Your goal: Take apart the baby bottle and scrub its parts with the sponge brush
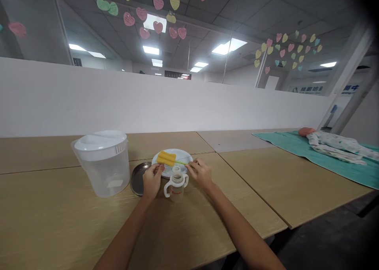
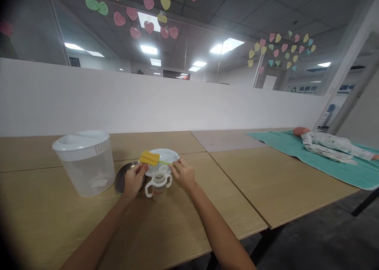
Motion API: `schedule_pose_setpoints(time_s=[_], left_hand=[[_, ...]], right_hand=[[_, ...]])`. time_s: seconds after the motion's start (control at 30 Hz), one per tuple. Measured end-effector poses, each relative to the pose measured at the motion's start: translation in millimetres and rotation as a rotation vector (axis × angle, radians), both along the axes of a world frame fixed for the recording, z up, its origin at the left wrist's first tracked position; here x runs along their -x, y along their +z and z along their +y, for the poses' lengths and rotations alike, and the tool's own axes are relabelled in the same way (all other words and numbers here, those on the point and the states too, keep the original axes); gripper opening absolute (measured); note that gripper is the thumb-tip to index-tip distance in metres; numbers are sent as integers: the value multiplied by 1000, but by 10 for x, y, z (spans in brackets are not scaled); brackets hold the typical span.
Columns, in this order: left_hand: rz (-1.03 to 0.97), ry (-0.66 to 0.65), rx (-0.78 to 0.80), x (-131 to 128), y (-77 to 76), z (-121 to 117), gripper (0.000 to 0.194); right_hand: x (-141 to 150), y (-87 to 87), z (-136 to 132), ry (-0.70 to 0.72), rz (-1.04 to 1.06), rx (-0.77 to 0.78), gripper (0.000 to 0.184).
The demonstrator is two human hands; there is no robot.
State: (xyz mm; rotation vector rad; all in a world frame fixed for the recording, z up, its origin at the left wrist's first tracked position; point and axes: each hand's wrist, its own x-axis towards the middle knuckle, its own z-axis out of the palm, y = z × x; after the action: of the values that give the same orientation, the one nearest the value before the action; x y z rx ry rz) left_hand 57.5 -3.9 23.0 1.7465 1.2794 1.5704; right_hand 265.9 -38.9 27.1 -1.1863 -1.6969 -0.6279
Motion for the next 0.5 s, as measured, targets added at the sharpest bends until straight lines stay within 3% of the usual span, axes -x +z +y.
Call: schedule_pose_setpoints(time_s=[0.13,0.23,0.5], left_hand=[[-106,-41,12,17,-22,30,39],[-232,-26,18,51,-25,70,44],[-313,20,1,101,-43,172,48]], right_hand=[[-44,-34,45,-109,2,-22,32],[-68,-49,54,-151,48,44,34],[-25,-74,83,-25,-66,143,35]])
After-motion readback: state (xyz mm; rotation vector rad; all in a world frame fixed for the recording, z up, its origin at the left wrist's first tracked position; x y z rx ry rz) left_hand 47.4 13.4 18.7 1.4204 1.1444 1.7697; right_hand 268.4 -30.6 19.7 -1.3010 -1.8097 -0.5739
